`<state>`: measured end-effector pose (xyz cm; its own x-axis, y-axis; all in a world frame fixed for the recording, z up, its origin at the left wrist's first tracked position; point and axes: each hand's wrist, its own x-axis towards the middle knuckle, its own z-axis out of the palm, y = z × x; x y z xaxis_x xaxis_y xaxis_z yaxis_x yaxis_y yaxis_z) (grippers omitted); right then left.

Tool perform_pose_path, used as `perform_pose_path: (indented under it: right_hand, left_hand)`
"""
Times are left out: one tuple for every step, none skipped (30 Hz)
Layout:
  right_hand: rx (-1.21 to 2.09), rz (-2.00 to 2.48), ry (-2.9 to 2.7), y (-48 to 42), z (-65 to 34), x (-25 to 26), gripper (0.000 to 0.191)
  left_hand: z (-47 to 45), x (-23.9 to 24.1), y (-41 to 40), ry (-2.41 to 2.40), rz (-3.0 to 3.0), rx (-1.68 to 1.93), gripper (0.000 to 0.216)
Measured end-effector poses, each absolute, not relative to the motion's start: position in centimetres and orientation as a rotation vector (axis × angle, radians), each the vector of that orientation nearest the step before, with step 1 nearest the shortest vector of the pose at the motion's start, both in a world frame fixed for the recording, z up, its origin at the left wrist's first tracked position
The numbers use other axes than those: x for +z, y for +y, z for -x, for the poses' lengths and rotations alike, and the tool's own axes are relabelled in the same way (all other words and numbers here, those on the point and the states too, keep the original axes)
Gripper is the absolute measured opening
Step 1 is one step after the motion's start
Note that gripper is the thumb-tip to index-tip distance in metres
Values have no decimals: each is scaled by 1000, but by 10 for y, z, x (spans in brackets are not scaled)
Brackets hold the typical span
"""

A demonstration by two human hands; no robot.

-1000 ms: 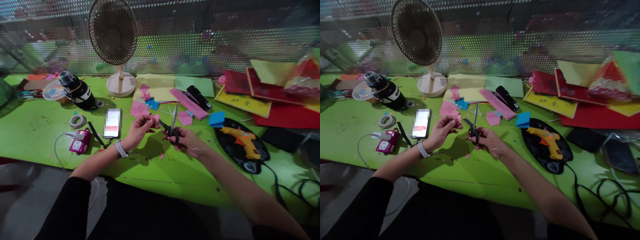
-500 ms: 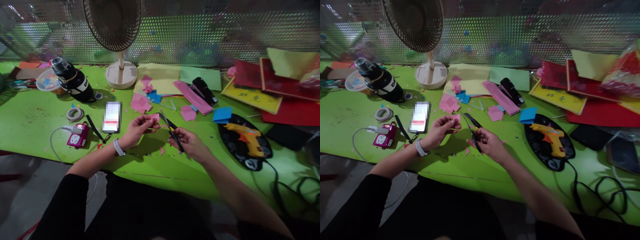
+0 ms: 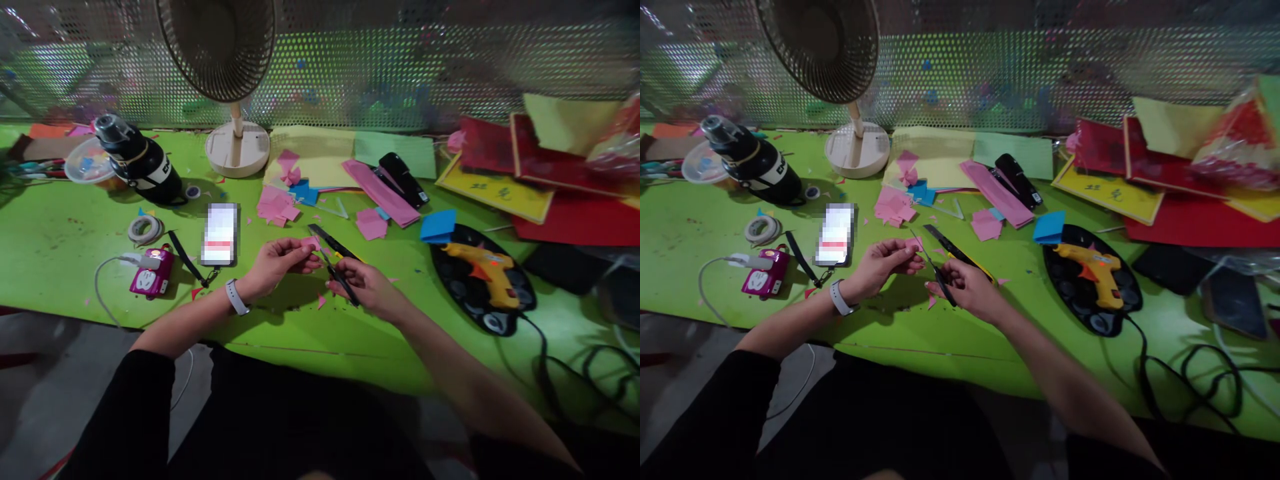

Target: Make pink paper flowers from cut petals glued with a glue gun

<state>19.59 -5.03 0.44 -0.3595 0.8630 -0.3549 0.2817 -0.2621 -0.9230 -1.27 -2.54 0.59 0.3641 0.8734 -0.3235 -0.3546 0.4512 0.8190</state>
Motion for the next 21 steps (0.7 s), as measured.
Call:
perform_pose_path:
  right_hand:
    - [1669, 1401, -1526, -50, -196, 4, 48]
    - [1678, 1398, -1527, -50, -196, 5, 48]
    - [1682, 1396, -1528, -50, -196, 5, 47]
    - [1684, 1396, -1529, -50, -196, 5, 47]
    - [1684, 1396, -1530, -50, -196, 4, 47]
    - [1684, 1396, -1529, -50, -196, 4, 47]
    - [1684, 1395, -1529, -50, -196, 4, 47]
    - [1683, 1396, -1529, -50, -196, 4, 47]
    - [1682, 1395, -1531, -50, -195, 4, 47]
    - [1680, 1394, -1533, -50, -195, 4, 47]
    - [1677, 1394, -1534, -50, -195, 5, 48]
    - [1676, 1395, -1533, -50, -195, 5, 48]
    - [1673, 1397, -1529, -50, -195, 6, 48]
    - [1669, 1399, -1521, -50, -195, 7, 49]
    - [1665, 1403, -1514, -51, -194, 7, 50]
    - [1662, 1408, -1508, -51, -194, 8, 51]
    - [1660, 1414, -1504, -52, -194, 8, 51]
    - [1654, 1418, -1501, -52, -194, 8, 51]
    - [1648, 1421, -1497, -52, -194, 8, 51]
    - [1641, 1421, -1491, -53, -194, 7, 52]
    - [1635, 1419, -1482, -53, -194, 7, 52]
  left_hand:
    - [13, 6, -25, 863, -718, 878, 25]
    - [13, 6, -25, 868, -713, 878, 25]
    - [13, 6, -25, 867, -706, 880, 24]
    - [13, 6, -25, 862, -701, 883, 23]
    - [13, 6, -25, 854, -698, 886, 22]
    - [13, 5, -25, 845, -697, 888, 21]
    - [13, 5, -25, 839, -698, 887, 20]
    - [13, 5, -25, 838, -698, 887, 20]
    - [13, 5, -25, 837, -697, 886, 19]
    - [13, 4, -25, 837, -695, 886, 19]
    - [13, 4, -25, 836, -692, 885, 19]
    - [13, 3, -25, 834, -686, 884, 19]
    - [13, 3, -25, 830, -680, 883, 19]
    - [13, 2, -25, 826, -675, 882, 19]
    - [13, 2, -25, 822, -670, 881, 19]
    - [13, 2, -25, 821, -666, 881, 19]
    - [13, 2, -25, 821, -664, 880, 19]
    - [13, 2, -25, 821, -662, 879, 19]
    - [13, 2, -24, 823, -659, 878, 18]
    - [13, 3, -24, 827, -655, 877, 18]
    - [13, 3, -24, 832, -650, 875, 16]
